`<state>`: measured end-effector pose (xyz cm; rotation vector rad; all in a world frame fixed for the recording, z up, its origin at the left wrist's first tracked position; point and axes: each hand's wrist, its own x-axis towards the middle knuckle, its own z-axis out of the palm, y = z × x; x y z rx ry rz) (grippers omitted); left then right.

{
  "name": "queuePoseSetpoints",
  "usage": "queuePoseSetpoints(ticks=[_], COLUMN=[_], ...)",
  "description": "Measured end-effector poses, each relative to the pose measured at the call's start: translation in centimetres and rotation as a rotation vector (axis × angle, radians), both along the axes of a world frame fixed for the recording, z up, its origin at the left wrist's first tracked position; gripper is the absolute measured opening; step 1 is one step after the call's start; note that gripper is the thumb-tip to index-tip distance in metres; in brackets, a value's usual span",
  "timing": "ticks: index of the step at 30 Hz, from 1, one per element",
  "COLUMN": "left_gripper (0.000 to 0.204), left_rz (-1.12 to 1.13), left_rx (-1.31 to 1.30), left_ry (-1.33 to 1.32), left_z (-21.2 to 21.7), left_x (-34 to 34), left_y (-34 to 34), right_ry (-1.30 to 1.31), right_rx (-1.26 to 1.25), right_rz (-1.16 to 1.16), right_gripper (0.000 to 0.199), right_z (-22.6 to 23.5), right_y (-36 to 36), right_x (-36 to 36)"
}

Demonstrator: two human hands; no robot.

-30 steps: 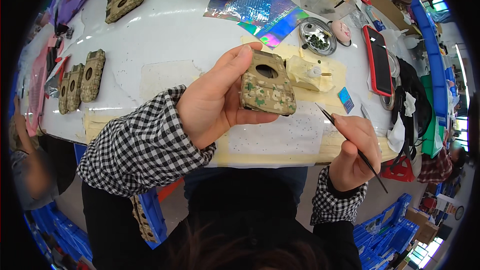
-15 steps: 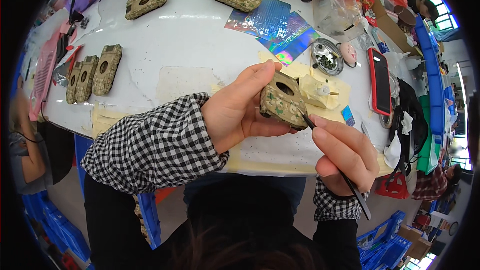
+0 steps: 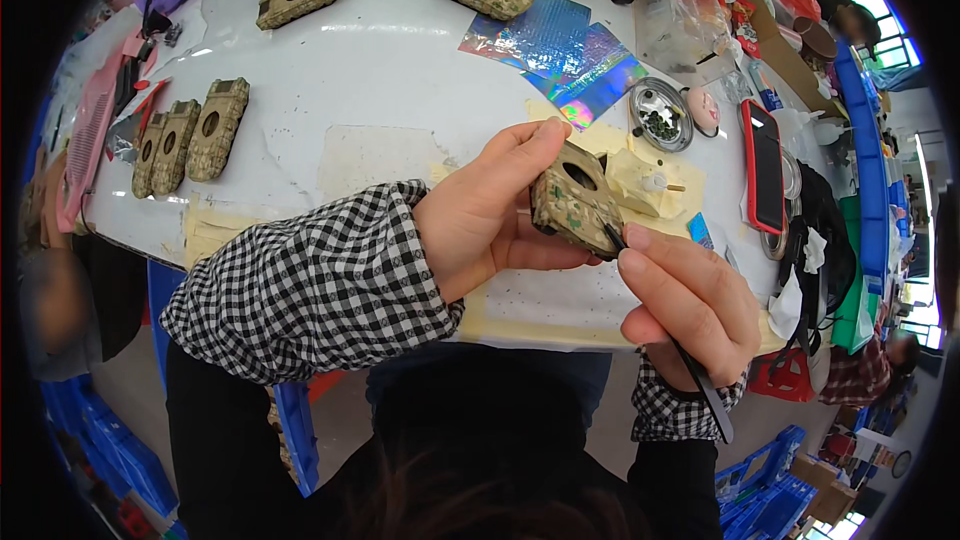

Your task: Applying detailed components and detailing a small toy tank using tweezers and a thin tool.

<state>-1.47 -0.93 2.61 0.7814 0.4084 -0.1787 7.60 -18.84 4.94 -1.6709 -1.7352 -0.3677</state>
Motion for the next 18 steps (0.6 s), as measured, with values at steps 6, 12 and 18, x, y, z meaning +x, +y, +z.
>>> queuePoseSetpoints(ticks=[6,12,18], left_gripper=[0.052,0.053,0.053], left_rz=[0.005,0.002,-0.008], left_rx=[0.017,0.022,0.025], left_ry=[-0.008,-0.015,-0.018], left_z=[0.02,-0.05,-0.11], left_x=[-0.1,-0.1,-0.11], left_y=[-0.03,-0.02,0.05], right_ry=[-0.007,-0.017,-0.011], right_rx=[-0.012,-0.012,-0.017], right_rz=[-0.003,-0.007,-0.019], right_gripper=[0.032,0.031,0.03], right_z=[0.13,0.19,0.27], right_y=[0.08,0.16,0.2], right_x=[-0.03,-0.06,-0.19])
